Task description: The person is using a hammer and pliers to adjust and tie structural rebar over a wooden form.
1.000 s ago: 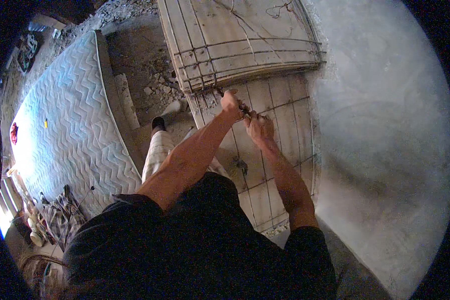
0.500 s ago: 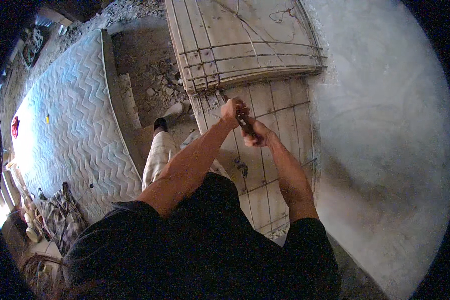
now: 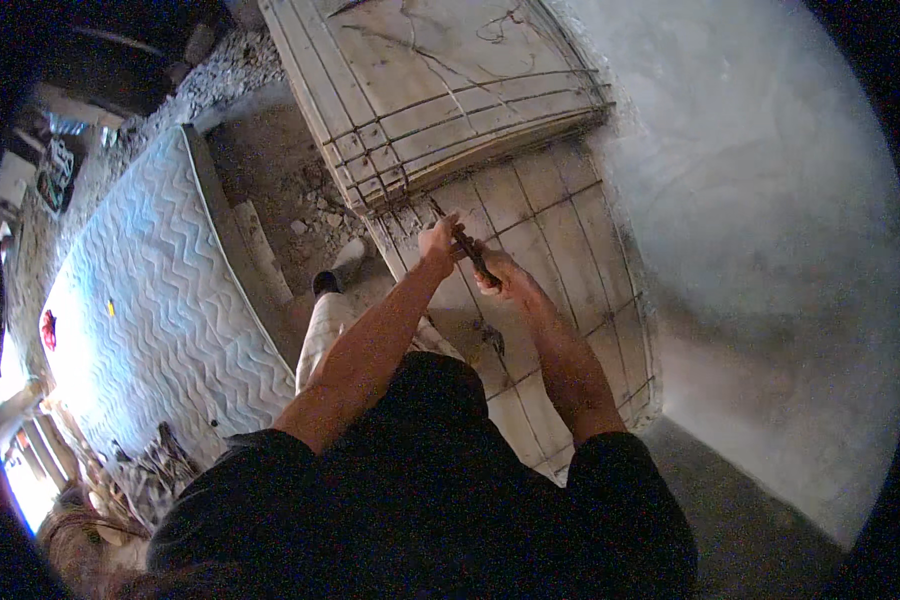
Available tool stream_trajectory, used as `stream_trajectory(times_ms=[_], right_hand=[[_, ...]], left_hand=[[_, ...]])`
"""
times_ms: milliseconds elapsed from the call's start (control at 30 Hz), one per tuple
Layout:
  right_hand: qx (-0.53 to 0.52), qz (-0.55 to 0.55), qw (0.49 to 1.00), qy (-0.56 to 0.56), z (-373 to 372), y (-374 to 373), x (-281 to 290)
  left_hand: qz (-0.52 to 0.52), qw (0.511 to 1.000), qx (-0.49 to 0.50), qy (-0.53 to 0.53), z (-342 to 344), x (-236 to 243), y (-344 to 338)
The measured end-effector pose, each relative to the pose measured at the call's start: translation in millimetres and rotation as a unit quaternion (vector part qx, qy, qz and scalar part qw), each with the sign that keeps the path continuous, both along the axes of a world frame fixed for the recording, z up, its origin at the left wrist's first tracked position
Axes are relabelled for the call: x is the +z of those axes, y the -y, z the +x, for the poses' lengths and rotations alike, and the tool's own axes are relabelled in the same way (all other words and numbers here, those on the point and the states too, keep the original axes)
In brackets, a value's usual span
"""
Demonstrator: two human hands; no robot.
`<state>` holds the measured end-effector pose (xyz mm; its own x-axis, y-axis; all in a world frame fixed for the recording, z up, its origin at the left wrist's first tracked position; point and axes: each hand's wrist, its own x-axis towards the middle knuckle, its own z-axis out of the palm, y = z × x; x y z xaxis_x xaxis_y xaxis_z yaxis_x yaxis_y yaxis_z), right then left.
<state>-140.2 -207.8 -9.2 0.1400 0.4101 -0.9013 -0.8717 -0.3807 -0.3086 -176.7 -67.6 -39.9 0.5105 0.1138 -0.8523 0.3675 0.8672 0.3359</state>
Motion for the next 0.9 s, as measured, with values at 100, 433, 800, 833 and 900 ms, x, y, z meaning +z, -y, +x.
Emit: stream_trajectory(times_ms=[100, 433, 800, 833, 900], right_hand=[[-0.003, 0.011, 1.0, 0.0, -18, 8, 8], [-0.039, 0.092, 0.958, 0.268, -87, 27, 37], [0.027, 0.256, 0.908, 0.331, -104, 47, 64], [-0.007, 0.248, 0.919, 0.307, -103, 41, 70], [-0.015, 0.251, 0.922, 0.294, -79, 25, 79]], left_hand=[[-0.036, 0.999, 0.001, 0.007, -11, 20, -4], [0.11, 0.962, -0.203, 0.145, -26, 31, 21], [0.454, 0.782, -0.296, 0.309, -14, 107, 28], [0.499, 0.757, -0.299, 0.298, -15, 115, 22], [0.549, 0.729, -0.278, 0.301, -10, 117, 13]])
